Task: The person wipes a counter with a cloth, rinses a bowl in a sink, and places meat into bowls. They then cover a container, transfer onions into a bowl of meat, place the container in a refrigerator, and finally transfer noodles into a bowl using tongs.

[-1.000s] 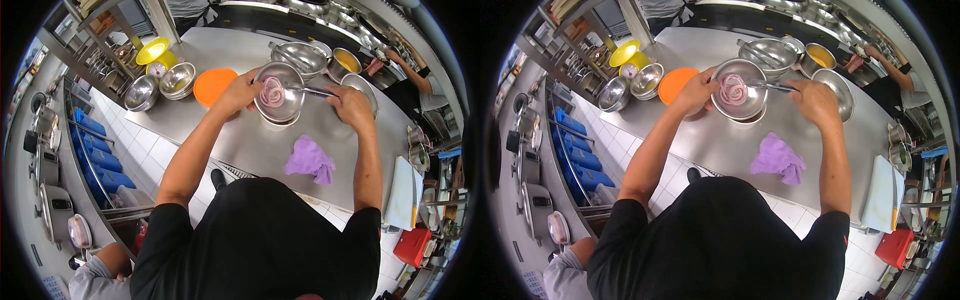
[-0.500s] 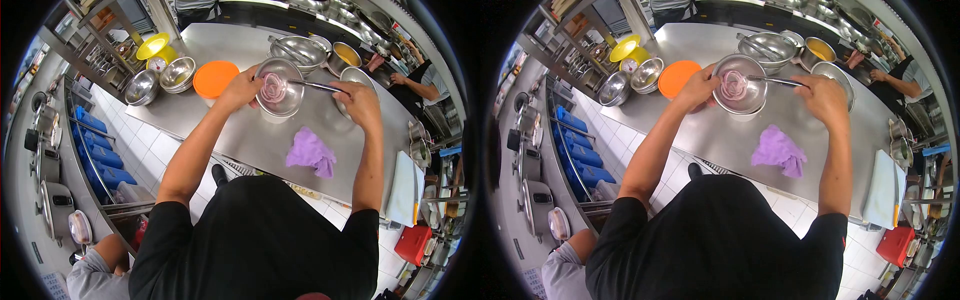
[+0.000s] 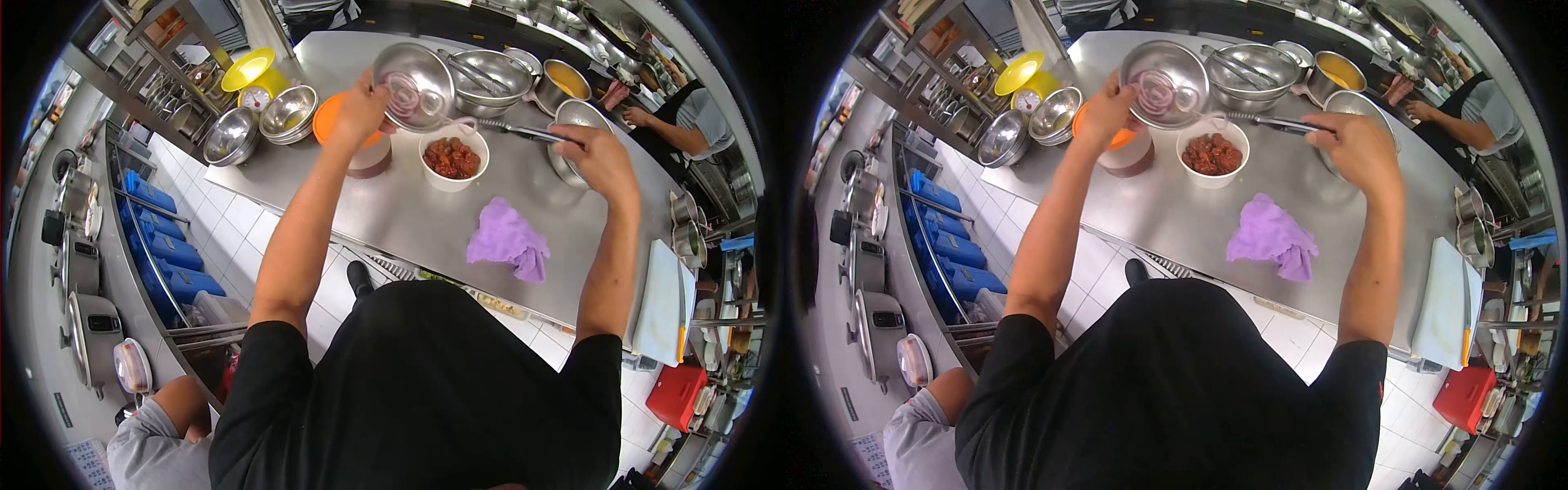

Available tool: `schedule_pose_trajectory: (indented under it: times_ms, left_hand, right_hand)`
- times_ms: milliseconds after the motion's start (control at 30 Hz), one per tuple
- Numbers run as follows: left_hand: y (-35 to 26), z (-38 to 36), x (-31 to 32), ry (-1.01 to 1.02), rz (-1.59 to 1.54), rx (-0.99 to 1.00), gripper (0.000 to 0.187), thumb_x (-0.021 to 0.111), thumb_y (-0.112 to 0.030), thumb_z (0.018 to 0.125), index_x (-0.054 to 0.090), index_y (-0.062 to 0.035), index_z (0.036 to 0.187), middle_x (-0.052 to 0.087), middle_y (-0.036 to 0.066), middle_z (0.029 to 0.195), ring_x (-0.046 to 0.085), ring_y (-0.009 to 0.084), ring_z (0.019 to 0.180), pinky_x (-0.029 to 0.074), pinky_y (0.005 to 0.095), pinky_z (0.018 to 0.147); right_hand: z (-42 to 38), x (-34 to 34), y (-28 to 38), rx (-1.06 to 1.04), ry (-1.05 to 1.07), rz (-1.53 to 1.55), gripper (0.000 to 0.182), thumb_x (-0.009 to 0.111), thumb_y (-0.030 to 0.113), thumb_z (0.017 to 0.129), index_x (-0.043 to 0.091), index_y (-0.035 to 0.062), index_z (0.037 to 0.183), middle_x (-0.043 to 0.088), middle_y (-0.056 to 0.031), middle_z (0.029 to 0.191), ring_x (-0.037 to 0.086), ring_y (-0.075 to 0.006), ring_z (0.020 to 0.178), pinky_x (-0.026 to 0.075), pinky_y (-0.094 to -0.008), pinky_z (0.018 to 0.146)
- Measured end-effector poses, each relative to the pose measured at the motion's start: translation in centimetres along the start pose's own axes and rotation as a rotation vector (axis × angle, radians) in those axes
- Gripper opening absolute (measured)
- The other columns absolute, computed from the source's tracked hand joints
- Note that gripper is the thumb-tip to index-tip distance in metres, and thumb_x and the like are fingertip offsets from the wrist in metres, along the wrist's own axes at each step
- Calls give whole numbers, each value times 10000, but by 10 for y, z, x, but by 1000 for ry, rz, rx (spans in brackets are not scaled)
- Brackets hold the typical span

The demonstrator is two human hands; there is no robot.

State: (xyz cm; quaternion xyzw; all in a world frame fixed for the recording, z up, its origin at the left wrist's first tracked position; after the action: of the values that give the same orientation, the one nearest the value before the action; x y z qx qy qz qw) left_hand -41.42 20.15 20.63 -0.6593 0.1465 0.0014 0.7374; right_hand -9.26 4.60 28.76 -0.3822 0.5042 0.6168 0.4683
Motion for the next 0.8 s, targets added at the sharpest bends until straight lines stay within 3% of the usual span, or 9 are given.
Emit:
schedule_pose_trajectory:
  times_ms: [233,433,533,633,800]
  left_hand:
    - [-15,-7,-9,19,-17,36,409,501,-183,989,474,-19,1362,687,100,951,657,136,637,574,267,518]
    - [-8,-9,-10,9,19,-8,443,498,-182,990,451,-27,1403,683,103,981,666,144,668,576,261,519]
    - [-5,-13,-7,36,26,-18,467,492,-174,988,431,-40,1431,675,108,1024,673,157,689,579,259,524]
    - [0,-13,4,142,88,14,488,491,-166,981,418,-53,1450,665,112,1073,672,159,693,580,262,528]
    - [-3,-20,31,177,146,30,508,476,-167,968,409,-88,1465,684,137,947,657,168,603,575,297,550]
  right_hand:
    - [25,60,1,88,300,-85,288,675,294,831,742,190,1091,721,-118,996,671,-304,974,517,-431,843]
    - [32,71,-7,71,226,-264,353,669,292,837,701,195,1175,697,-124,1095,657,-331,992,505,-437,827]
    - [22,31,9,138,83,-211,340,659,290,850,700,199,1175,693,-122,1109,654,-333,1002,505,-439,843]
    - [17,6,28,59,4,-96,323,656,290,861,702,194,1165,694,-125,1097,656,-332,995,506,-441,847]
    - [31,46,35,-20,18,-240,320,676,267,846,698,154,1145,703,-124,1035,660,-326,951,507,-450,829]
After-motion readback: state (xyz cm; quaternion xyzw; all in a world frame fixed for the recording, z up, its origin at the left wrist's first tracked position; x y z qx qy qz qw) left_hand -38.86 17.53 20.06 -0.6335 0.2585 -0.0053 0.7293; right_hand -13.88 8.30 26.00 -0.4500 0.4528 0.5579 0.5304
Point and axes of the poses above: each hand's wrist, its own z-axis towards the middle knuckle, its own x-axis out of the palm, y = z × x, the point moved 3 cm from there along z, towards the middle knuckle
